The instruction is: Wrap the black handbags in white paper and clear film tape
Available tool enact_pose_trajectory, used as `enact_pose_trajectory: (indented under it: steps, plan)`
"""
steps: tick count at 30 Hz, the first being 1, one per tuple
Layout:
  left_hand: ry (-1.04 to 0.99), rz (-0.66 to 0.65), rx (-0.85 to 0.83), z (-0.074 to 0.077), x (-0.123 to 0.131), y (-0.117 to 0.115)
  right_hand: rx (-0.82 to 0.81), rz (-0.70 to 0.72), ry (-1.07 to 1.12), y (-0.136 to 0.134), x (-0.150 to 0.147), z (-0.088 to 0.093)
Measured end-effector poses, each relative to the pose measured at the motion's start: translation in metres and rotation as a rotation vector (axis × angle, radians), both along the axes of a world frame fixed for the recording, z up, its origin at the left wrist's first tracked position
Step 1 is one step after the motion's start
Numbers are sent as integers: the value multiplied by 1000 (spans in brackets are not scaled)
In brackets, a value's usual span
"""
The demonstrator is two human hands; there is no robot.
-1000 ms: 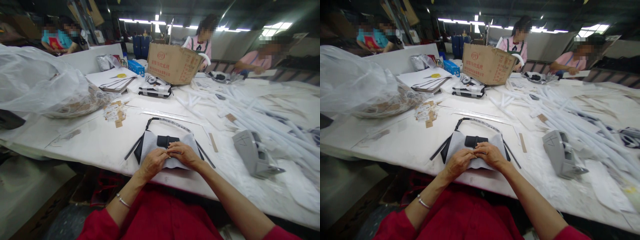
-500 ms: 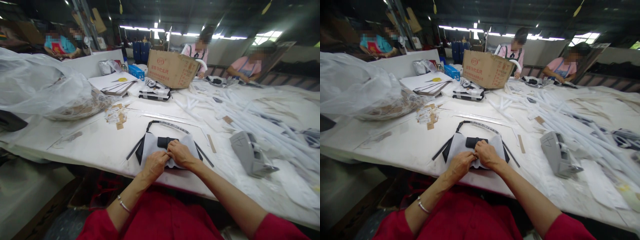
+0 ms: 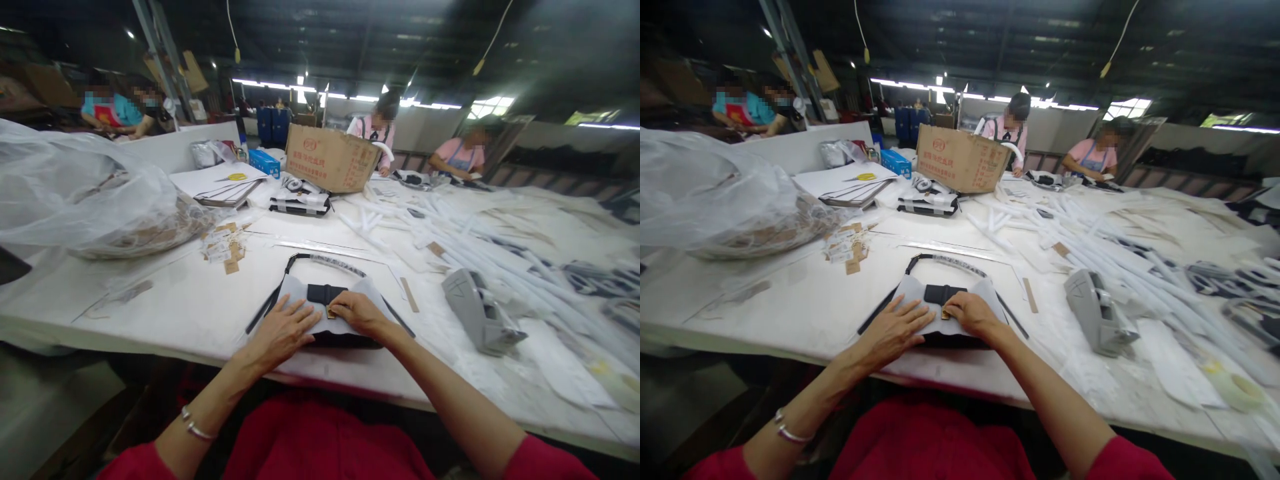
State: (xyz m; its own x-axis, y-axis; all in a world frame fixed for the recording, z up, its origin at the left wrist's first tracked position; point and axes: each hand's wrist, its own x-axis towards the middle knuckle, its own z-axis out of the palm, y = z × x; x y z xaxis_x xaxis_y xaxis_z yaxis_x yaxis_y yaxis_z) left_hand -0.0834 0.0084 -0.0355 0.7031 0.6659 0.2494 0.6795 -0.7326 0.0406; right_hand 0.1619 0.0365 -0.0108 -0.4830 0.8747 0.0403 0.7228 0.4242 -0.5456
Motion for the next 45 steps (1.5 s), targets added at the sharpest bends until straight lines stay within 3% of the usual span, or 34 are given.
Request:
enact_pose_trajectory:
  steps: [6, 10, 13, 17, 21, 28, 31, 36, 38, 40, 45]
  plan:
    - [3, 26, -102, -16, -28, 19, 53, 133, -12, 7, 6, 0]
    - [19, 13, -60, -20, -33, 17, -29, 226, -39, 4, 10, 20]
    - [21, 19, -38, -20, -34, 18, -11, 190, -158, -9, 17, 30]
    - [49, 64, -118, -21, -34, 24, 18, 155, -329, -22, 31, 8]
    - [58, 82, -133, -21, -35, 28, 50, 137, -357, -21, 42, -13]
    - [12, 71, 127, -36, -43, 39, 133, 89, -316, -16, 47, -15]
    - [61, 77, 99, -29, -43, 40, 119, 103, -313, -13, 48, -18]
    - [83, 204, 268, 13, -12, 21, 116, 139, -313, -13, 53, -16]
    - [56, 159, 349, 23, 11, 13, 131, 147, -305, -13, 55, -12]
    - [19, 67, 379, 22, 33, 12, 146, 160, -302, -10, 57, -8]
    - [-37, -64, 456, -7, 54, 42, 180, 119, -323, 11, 60, -5]
